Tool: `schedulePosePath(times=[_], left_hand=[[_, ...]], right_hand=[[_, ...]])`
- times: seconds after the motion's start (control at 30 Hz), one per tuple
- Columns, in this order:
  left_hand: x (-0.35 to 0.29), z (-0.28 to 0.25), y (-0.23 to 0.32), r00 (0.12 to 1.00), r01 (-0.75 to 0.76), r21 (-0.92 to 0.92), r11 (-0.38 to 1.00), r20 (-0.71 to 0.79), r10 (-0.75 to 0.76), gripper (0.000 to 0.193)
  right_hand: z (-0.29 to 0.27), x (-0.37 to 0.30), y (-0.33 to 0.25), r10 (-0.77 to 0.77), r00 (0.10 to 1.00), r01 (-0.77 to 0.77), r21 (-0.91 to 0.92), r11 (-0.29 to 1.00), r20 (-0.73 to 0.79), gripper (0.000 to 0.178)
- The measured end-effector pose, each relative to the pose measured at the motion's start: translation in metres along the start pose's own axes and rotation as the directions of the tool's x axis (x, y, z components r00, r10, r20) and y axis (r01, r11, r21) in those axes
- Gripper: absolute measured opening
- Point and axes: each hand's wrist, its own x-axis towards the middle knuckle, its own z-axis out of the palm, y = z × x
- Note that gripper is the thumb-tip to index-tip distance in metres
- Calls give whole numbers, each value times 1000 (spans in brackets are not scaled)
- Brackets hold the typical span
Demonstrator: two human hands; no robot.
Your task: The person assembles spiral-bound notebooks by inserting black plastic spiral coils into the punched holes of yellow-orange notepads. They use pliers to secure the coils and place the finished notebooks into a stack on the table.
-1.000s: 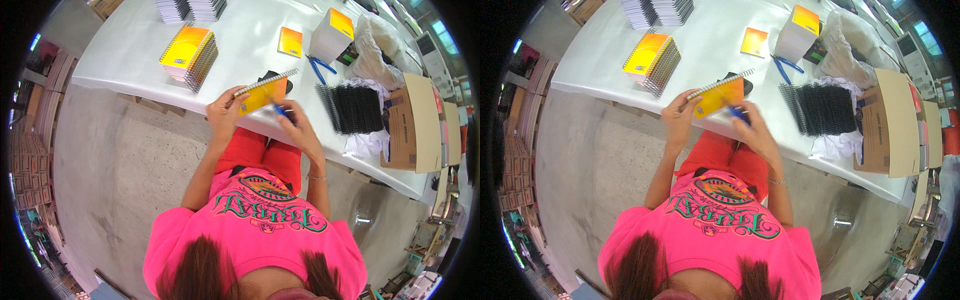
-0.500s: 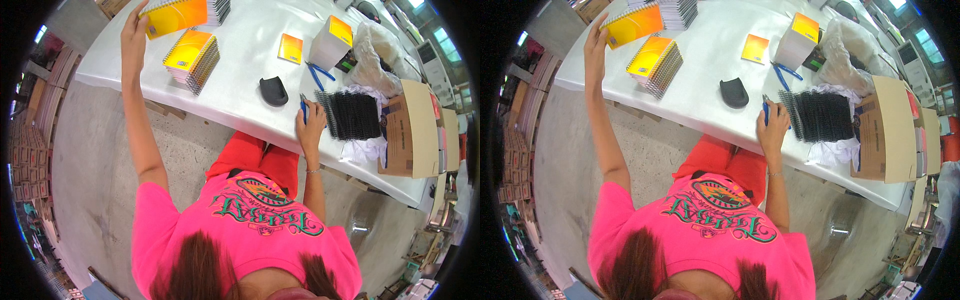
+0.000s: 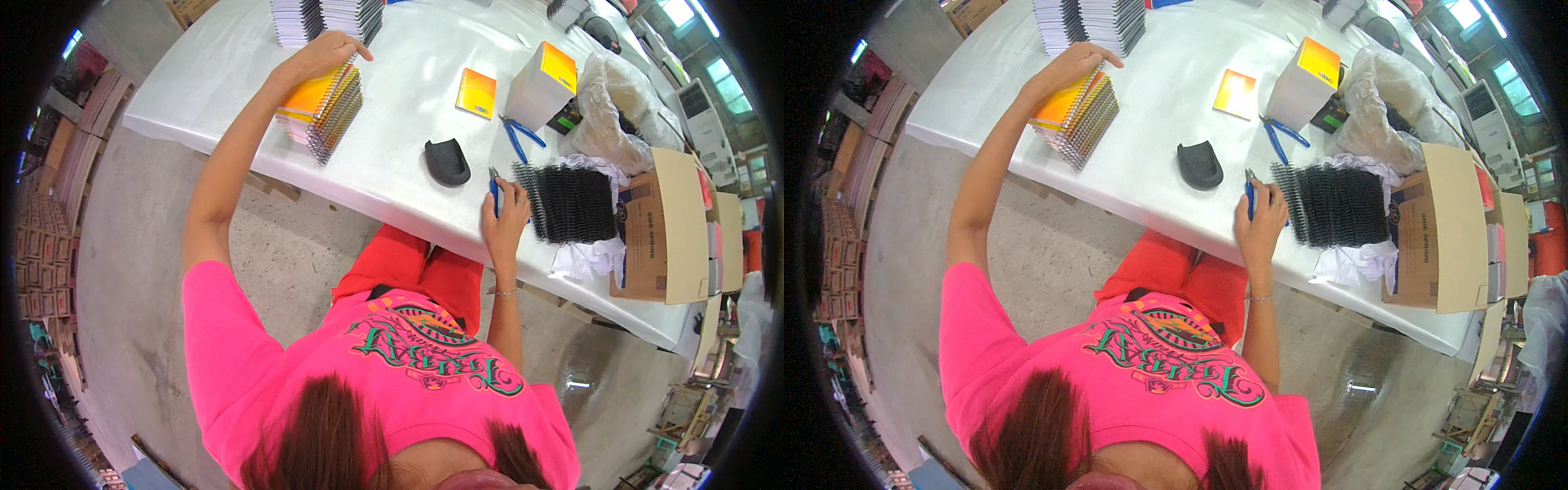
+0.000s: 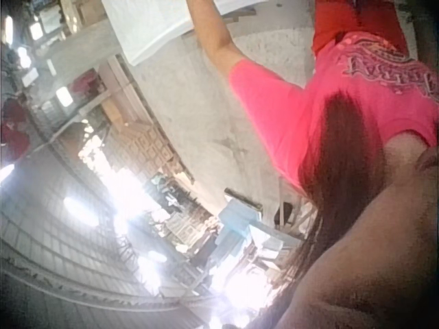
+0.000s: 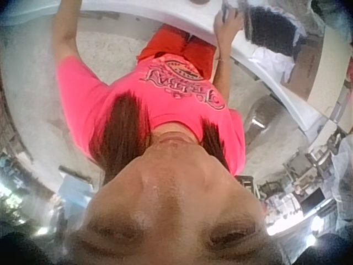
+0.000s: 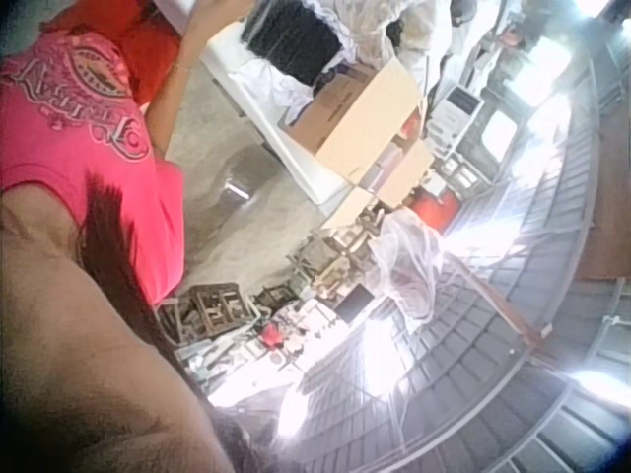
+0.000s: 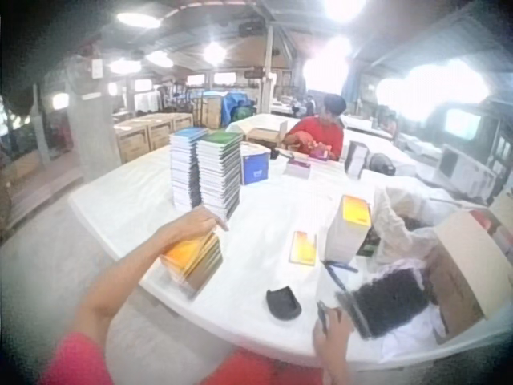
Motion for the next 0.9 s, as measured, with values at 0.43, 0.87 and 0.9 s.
schedulePosePath(times=[0.43,0.87,0.9], left_hand=[[-5,35,-12,999,-36,67,997,-22,37,43],[-5,27,-17,971,-188,61,980,-141,195,35],[-3,27,-11,953,-223,54,973,-199,229,34]], right_hand=[[0,0,-1,16,1000,-16,-14,1000,0,36],[-60,171,51,191,907,-11,432,902,-375,30],[-62,196,64,236,897,-36,470,882,-373,36]])
